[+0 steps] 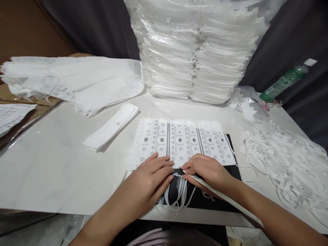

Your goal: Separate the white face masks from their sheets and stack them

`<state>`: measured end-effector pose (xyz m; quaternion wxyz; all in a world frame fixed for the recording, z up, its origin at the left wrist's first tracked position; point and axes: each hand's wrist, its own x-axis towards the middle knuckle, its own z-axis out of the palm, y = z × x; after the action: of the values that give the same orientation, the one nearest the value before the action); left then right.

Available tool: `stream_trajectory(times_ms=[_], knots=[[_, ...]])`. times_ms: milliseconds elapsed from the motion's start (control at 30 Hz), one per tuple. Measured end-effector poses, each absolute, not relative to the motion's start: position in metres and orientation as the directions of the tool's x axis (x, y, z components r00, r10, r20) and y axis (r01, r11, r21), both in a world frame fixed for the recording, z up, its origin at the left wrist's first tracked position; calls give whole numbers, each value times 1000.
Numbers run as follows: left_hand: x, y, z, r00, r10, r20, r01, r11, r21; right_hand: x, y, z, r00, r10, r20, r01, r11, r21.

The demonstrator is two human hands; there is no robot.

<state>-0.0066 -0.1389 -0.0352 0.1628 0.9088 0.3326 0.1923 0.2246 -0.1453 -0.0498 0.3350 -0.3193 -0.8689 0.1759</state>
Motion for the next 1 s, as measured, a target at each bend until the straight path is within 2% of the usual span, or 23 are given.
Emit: stream_trajectory(times_ms=[400,467,600,700,867,1000], knots=[[-5,-139,-37,707,670,226,544,-719,432,225,-148,-48,-609,682,405,505,727,-465],[-6,-139,-38,707,673,218,549,-717,430,224,-149,-46,-635,665,393,525,745,-412],[-5,-141,-40,716,663,218,551,-729,407,217,-153,-39,-732,571,373,525,821,-225],[-4,-142,-41,729,652,208,547,-737,396,211,-155,-35,-768,562,307,550,824,-135],[-4,-142,-39,744,641,186,544,-744,387,222,-145,-40,-657,666,353,700,713,-40],[-10,-141,-36,748,635,192,521,-742,423,241,-138,-40,-495,738,459,768,618,-165]])
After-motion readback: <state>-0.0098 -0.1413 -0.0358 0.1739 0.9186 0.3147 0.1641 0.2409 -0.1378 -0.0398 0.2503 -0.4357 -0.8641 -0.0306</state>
